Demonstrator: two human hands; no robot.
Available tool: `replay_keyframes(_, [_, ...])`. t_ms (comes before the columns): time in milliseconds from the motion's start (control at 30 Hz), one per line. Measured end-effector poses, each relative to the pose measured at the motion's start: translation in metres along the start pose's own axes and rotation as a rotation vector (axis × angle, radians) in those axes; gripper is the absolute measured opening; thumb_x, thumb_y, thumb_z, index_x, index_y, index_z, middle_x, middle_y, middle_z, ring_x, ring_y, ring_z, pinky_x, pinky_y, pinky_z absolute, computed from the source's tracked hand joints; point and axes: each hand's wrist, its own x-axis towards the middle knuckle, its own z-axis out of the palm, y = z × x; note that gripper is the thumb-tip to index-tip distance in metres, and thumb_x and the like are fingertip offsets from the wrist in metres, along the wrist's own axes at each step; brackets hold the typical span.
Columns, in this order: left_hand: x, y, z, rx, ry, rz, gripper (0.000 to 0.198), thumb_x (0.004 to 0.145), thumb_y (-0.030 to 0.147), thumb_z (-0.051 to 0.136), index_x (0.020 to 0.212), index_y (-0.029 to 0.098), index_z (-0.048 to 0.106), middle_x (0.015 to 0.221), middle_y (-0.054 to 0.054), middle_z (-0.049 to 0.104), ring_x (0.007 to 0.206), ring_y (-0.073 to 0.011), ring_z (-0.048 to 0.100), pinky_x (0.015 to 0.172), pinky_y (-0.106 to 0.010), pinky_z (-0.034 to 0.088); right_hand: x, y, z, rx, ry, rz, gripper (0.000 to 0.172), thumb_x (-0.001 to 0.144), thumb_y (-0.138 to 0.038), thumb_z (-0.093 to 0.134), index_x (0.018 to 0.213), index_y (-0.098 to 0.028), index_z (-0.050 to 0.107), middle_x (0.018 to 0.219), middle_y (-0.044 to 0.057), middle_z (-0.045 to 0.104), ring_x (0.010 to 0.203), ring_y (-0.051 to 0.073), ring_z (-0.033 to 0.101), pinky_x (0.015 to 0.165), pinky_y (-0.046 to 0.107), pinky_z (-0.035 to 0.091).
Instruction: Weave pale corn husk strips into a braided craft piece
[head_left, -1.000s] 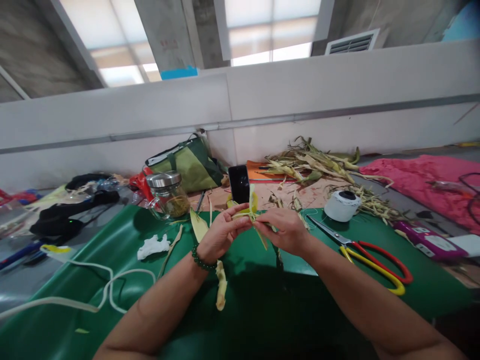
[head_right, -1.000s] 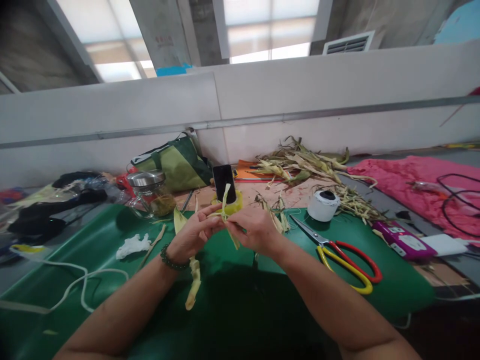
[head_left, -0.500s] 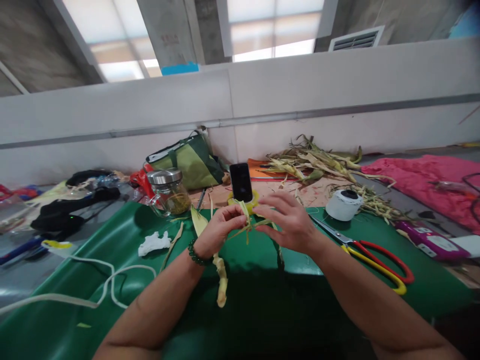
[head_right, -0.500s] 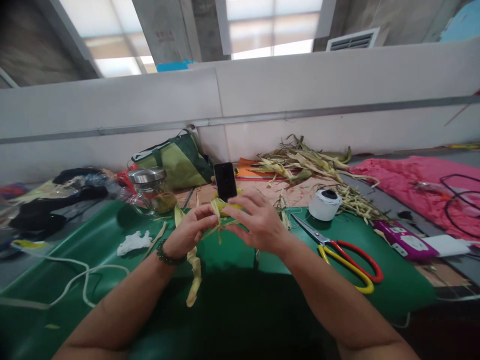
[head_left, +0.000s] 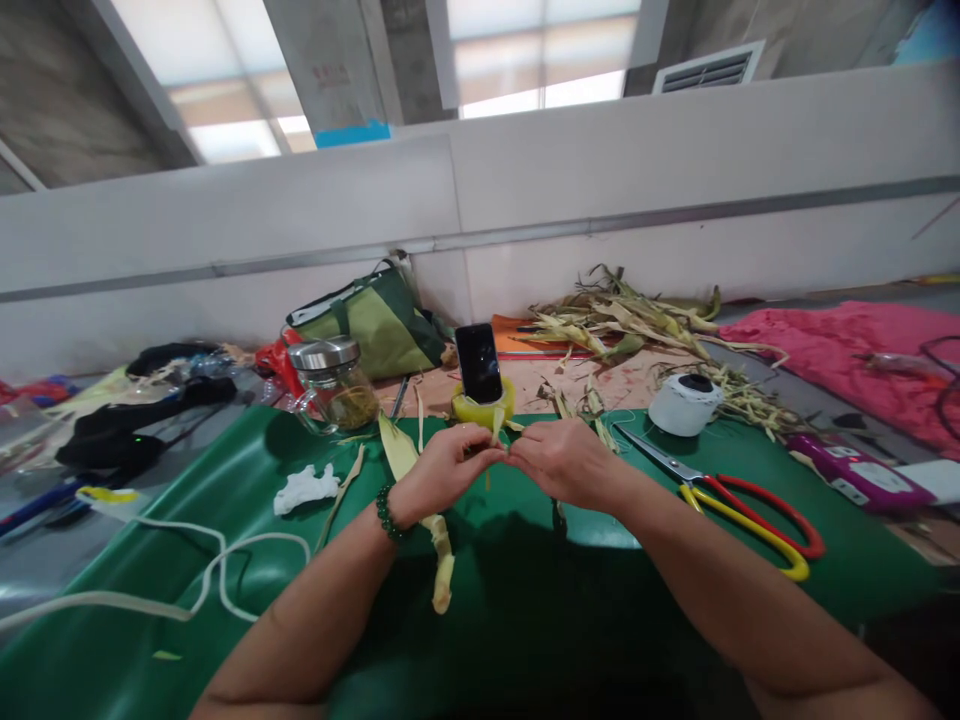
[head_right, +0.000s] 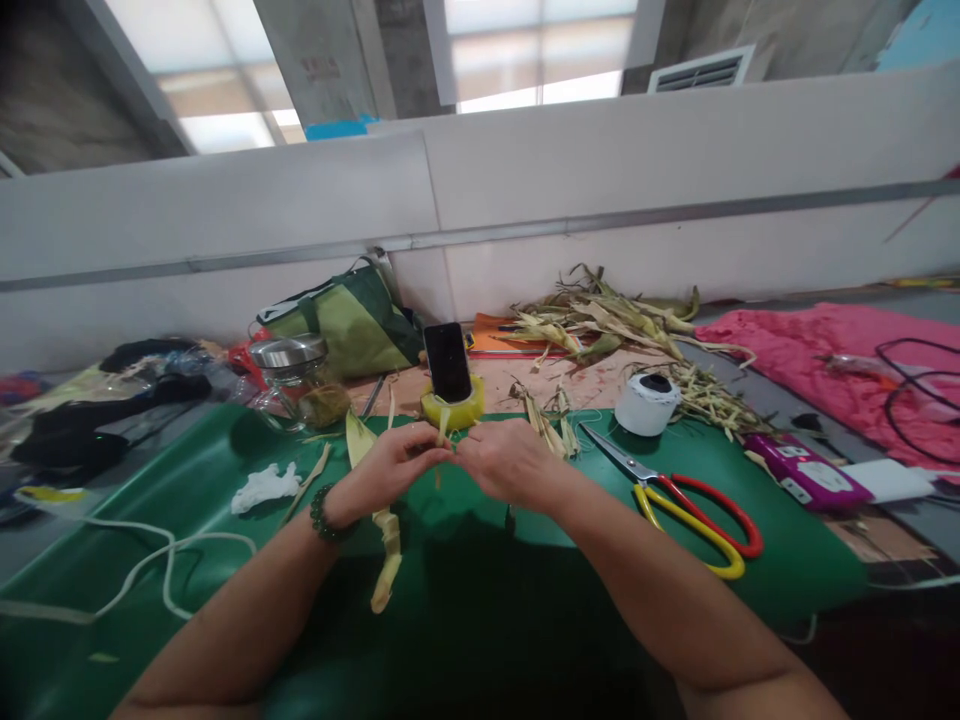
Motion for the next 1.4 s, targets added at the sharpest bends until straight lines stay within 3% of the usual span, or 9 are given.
replay_keyframes(100, [-0.002, 0.003, -0.005, 0.255, -0.120, 0.118, 0.024, 0.085, 0.028, 0.050, 0.068, 0.017, 0.062, 0.069, -0.002, 0.054, 0.069, -0.0153, 0.047, 0.067, -0.026, 0.037, -0.001, 0.000, -0.001, 0.106, -0.082, -0.004, 0.032, 0.092, -0.024, 0.049, 0.064, -0.015, 0.061, 0.056, 0.001, 0.057, 0.051, 0.010, 0.046, 0.049, 0.026, 0.023])
replay_keyframes(233, [-0.002, 0.005, -0.013, 0.265, -0.253, 0.193, 0.026, 0.087, 0.029, 0.047, 0.070, 0.016, 0.061, 0.070, -0.003, 0.054, 0.071, -0.0153, 0.047, 0.068, -0.026, 0.036, -0.001, 0.003, -0.007, 0.273, -0.172, 0.002, 0.034, 0.093, -0.025, 0.047, 0.063, -0.016, 0.060, 0.057, 0.001, 0.056, 0.053, 0.010, 0.048, 0.052, 0.024, 0.029])
replay_keyframes(400, [0.003, 0.002, -0.017, 0.039, -0.241, -0.005, 0.034, 0.082, 0.043, 0.056, 0.067, 0.014, 0.063, 0.060, 0.001, 0.051, 0.061, -0.0120, 0.044, 0.060, -0.023, 0.037, 0.000, 0.012, -0.007, 0.404, -0.209, 0.096, 0.033, 0.094, -0.029, 0.045, 0.071, -0.015, 0.063, 0.063, 0.002, 0.059, 0.059, 0.010, 0.053, 0.056, 0.021, 0.033])
replay_keyframes(567, [0.004, -0.001, -0.015, -0.302, -0.182, -0.183, 0.041, 0.081, 0.051, 0.054, 0.087, 0.014, 0.071, 0.071, -0.004, 0.064, 0.072, -0.0146, 0.057, 0.070, -0.025, 0.045, 0.000, 0.016, -0.002, 0.375, -0.197, 0.131, 0.033, 0.093, -0.029, 0.045, 0.070, -0.015, 0.063, 0.064, 0.002, 0.060, 0.058, 0.010, 0.052, 0.055, 0.021, 0.033])
replay_keyframes(733, [0.003, 0.001, -0.015, -0.333, -0.199, -0.194, 0.027, 0.072, 0.034, 0.070, 0.091, 0.015, 0.073, 0.084, -0.005, 0.070, 0.077, -0.0148, 0.060, 0.075, -0.025, 0.045, 0.000, 0.018, -0.001, 0.353, -0.153, 0.133, 0.027, 0.092, -0.026, 0.048, 0.075, -0.015, 0.066, 0.067, 0.003, 0.064, 0.063, 0.011, 0.056, 0.058, 0.021, 0.036])
replay_keyframes(933, [0.002, 0.005, -0.019, -0.371, -0.223, -0.215, 0.021, 0.071, 0.023, 0.070, 0.090, 0.014, 0.073, 0.086, -0.005, 0.072, 0.081, -0.0161, 0.062, 0.078, -0.025, 0.046, 0.001, 0.021, -0.003, 0.350, -0.122, 0.128, 0.027, 0.091, -0.022, 0.048, 0.072, -0.015, 0.065, 0.064, 0.002, 0.064, 0.061, 0.012, 0.054, 0.058, 0.021, 0.036])
replay_keyframes(1133, [0.002, 0.002, -0.019, -0.411, -0.200, -0.260, 0.019, 0.068, 0.019, 0.069, 0.085, 0.012, 0.072, 0.073, -0.004, 0.069, 0.064, -0.0121, 0.060, 0.066, -0.024, 0.047, 0.002, 0.020, -0.005, 0.336, -0.085, 0.185, 0.027, 0.092, -0.027, 0.047, 0.074, -0.015, 0.064, 0.069, 0.004, 0.064, 0.065, 0.013, 0.055, 0.060, 0.022, 0.037])
replay_keyframes(1267, [0.002, 0.002, -0.016, -0.392, -0.205, -0.265, 0.016, 0.068, 0.018, 0.065, 0.081, 0.010, 0.070, 0.063, -0.002, 0.064, 0.058, -0.0104, 0.056, 0.061, -0.023, 0.045, 0.004, 0.011, -0.001, 0.478, -0.051, 0.250, 0.024, 0.083, -0.039, 0.061, 0.084, -0.015, 0.064, 0.072, 0.003, 0.065, 0.067, 0.013, 0.057, 0.063, 0.023, 0.040])
replay_keyframes(1400, [0.002, 0.006, -0.014, -0.359, -0.226, -0.245, 0.013, 0.065, 0.020, 0.064, 0.074, 0.011, 0.067, 0.059, 0.002, 0.054, 0.052, -0.0077, 0.046, 0.053, -0.021, 0.040, 0.006, 0.006, 0.008, 0.652, -0.071, 0.373, 0.018, 0.081, -0.033, 0.062, 0.079, -0.015, 0.062, 0.068, 0.002, 0.063, 0.063, 0.012, 0.056, 0.060, 0.022, 0.042])
